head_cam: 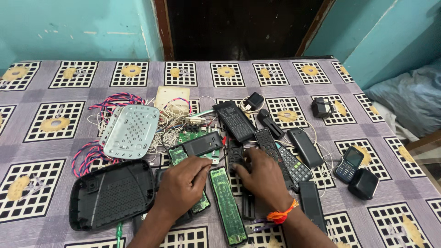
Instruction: The person disassembles a remote control using a purple utility knife to pry open the casing. They then handle a green circuit board and a black plastic housing, attempting to fit the components together. The workspace is cluttered with various electronic parts, wires, and other devices.
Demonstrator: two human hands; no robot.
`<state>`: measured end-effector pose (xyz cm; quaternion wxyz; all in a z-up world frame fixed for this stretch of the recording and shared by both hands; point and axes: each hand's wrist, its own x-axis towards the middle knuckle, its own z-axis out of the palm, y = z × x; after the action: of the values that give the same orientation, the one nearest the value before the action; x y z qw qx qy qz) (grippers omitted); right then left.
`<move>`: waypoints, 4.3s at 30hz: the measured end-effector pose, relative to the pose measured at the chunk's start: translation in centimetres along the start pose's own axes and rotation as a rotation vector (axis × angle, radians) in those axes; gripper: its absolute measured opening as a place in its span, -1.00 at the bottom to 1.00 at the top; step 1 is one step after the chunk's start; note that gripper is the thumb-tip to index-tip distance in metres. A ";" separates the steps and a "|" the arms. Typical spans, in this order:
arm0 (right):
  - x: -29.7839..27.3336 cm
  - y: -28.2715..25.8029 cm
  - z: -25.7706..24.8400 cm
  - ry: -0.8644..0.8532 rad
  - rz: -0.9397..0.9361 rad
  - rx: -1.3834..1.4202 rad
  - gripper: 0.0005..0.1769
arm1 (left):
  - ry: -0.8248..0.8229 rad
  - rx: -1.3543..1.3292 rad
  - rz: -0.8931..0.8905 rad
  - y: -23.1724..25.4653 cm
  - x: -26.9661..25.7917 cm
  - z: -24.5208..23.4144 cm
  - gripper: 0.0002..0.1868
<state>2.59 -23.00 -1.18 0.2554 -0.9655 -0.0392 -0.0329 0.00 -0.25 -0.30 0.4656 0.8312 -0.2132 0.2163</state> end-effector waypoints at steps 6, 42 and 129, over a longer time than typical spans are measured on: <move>0.6 1.2 -2.1 0.205 0.028 -0.102 -0.68 | 0.027 0.009 0.038 0.0 0.0 0.0 -0.89; -1.3 -0.3 -0.7 -0.147 -0.198 0.934 -0.53 | -0.066 -0.954 -0.609 -3.6 -1.6 4.2 -0.87; -14.9 2.7 -3.6 0.217 -0.182 -0.077 -0.76 | 0.027 -0.692 -0.801 0.1 -16.9 -2.0 -0.82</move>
<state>-12.10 -28.04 -0.61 0.2170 -0.9578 -0.0972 -0.1616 -14.20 4.03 -8.68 0.7617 0.6423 0.0682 -0.0508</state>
